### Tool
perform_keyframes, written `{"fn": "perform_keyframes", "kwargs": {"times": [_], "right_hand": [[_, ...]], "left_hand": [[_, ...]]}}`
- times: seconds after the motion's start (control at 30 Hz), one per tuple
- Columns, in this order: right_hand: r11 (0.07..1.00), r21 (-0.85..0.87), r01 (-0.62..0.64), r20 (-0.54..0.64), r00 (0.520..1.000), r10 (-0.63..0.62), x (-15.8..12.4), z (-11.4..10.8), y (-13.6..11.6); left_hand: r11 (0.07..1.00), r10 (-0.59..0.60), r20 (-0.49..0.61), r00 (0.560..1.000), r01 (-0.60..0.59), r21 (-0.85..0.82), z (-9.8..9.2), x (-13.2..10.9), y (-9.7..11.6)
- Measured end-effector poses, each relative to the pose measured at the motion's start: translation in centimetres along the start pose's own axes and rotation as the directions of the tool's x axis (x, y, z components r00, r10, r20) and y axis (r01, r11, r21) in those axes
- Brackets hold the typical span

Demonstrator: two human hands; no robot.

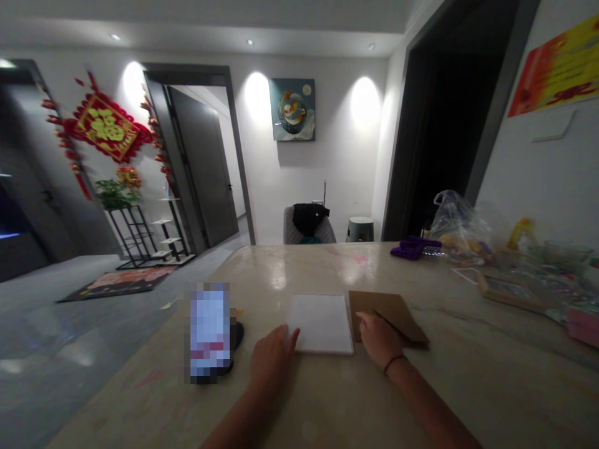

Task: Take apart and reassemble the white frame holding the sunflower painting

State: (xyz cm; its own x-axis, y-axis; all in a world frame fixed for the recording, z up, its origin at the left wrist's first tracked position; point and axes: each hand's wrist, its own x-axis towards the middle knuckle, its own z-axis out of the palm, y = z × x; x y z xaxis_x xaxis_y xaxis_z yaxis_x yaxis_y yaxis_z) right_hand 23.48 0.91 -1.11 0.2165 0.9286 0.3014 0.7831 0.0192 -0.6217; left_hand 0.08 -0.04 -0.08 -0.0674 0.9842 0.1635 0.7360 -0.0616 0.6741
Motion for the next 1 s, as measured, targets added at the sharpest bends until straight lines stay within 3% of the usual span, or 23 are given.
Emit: {"fn": "perform_keyframes", "kwargs": {"times": [0.13,0.3,0.43,0.57,0.73,0.87,1.0], "right_hand": [[1.000,0.014,0.025,0.058,0.998,-0.026,-1.1,1.9,-1.6],[0.950,0.302,-0.076,0.133,0.990,0.037,-0.7,2.4,-0.8],[0.914,0.386,-0.121,0.186,0.981,0.051,-0.6,2.6,-0.2],[0.878,0.462,-0.127,0.161,0.985,0.058,-0.7,2.4,-0.3],[0.817,0.570,-0.089,0.057,0.996,0.068,-0.5,2.2,-0.6],[0.754,0.654,-0.061,0.016,0.998,0.066,-0.3,2.2,-0.6],[0.762,0.646,-0.050,-0.010,0.997,0.073,-0.4,2.2,-0.4]], "left_hand": [[0.976,-0.038,-0.049,0.998,0.048,0.213,-1.0,0.3,0.3],[0.974,-0.145,0.011,0.989,0.140,0.176,-1.9,1.2,-0.3],[0.986,-0.099,-0.016,0.995,0.100,0.137,-1.5,1.5,-1.1],[0.996,-0.034,-0.081,0.996,0.041,0.083,-1.1,1.5,-1.5],[0.971,-0.131,-0.087,0.988,0.109,-0.215,-1.3,1.9,-1.5],[0.800,-0.284,0.063,0.957,0.273,-0.534,-1.1,2.2,-1.3],[0.645,-0.271,0.220,0.937,0.346,-0.681,-1.0,2.0,-0.7]]}}
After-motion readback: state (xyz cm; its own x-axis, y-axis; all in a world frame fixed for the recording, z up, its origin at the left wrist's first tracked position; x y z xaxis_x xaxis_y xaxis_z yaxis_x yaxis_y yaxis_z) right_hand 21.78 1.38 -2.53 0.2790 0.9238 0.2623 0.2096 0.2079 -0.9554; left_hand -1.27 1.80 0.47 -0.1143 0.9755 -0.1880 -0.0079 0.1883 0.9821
